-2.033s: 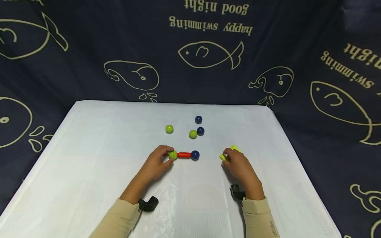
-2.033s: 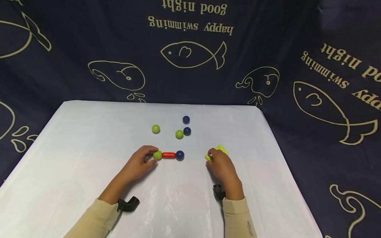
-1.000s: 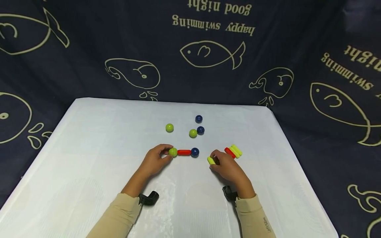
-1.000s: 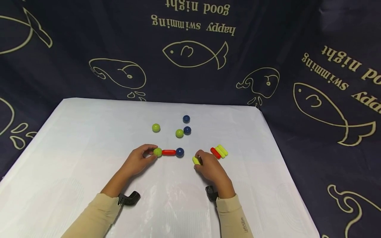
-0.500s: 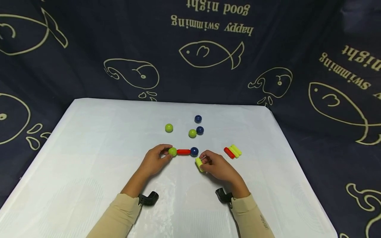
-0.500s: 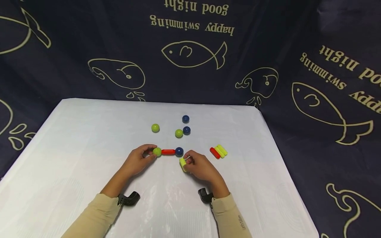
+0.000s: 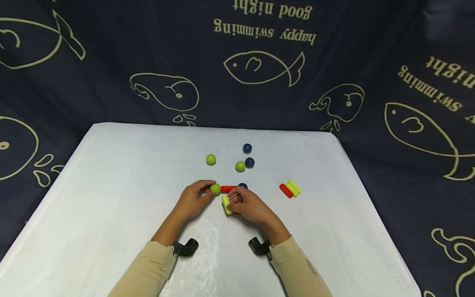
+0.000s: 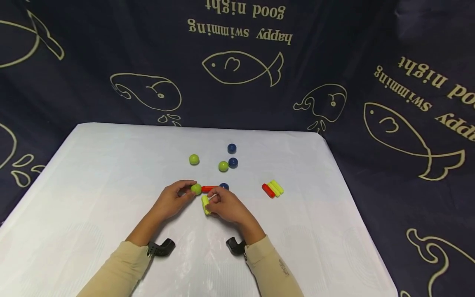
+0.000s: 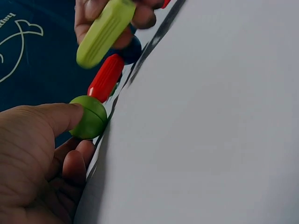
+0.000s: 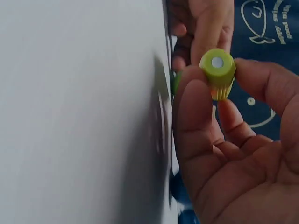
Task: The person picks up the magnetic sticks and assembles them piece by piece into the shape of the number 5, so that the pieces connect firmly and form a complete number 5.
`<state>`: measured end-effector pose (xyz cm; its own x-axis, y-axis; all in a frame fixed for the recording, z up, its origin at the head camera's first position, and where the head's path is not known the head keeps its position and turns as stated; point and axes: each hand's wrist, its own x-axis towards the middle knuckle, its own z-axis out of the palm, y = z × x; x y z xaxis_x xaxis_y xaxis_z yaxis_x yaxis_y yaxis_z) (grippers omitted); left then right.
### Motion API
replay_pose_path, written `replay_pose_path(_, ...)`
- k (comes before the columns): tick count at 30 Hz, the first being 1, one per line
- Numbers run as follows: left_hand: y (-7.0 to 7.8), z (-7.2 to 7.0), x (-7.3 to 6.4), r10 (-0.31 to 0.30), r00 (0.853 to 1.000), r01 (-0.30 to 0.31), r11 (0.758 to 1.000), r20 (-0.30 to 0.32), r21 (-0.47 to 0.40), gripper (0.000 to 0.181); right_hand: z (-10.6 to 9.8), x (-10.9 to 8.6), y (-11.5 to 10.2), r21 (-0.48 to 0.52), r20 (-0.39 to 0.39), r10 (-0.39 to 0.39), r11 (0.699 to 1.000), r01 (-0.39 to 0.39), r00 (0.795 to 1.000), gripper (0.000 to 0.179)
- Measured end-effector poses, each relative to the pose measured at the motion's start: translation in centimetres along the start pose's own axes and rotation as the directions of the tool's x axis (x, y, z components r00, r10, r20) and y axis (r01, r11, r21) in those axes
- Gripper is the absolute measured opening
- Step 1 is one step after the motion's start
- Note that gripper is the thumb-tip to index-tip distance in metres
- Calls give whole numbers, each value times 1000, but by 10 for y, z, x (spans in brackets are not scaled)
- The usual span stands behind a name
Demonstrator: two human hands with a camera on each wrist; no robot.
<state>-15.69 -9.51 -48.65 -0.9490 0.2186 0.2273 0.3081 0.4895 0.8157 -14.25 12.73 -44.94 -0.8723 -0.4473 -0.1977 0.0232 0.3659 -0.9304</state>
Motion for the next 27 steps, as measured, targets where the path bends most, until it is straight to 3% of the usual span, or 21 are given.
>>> replay_pose_path(6, 1, 0, 0, -5, 1000, 6, 1000, 16, -27, 32, 13, 9, -1, 106, -4, 18, 994, -18, 1000, 30)
replay_pose_path(14, -1, -1, 0, -1, 1000, 2, 999, 19, -51, 33, 21, 17, -3, 143, -30, 53, 989, -48, 998, 29)
replay_pose_path(27, -2, -2, 0, -12, 1000, 13, 999, 26, -40, 34, 26, 21, -2, 192, -11, 43, 981, -40, 999, 31)
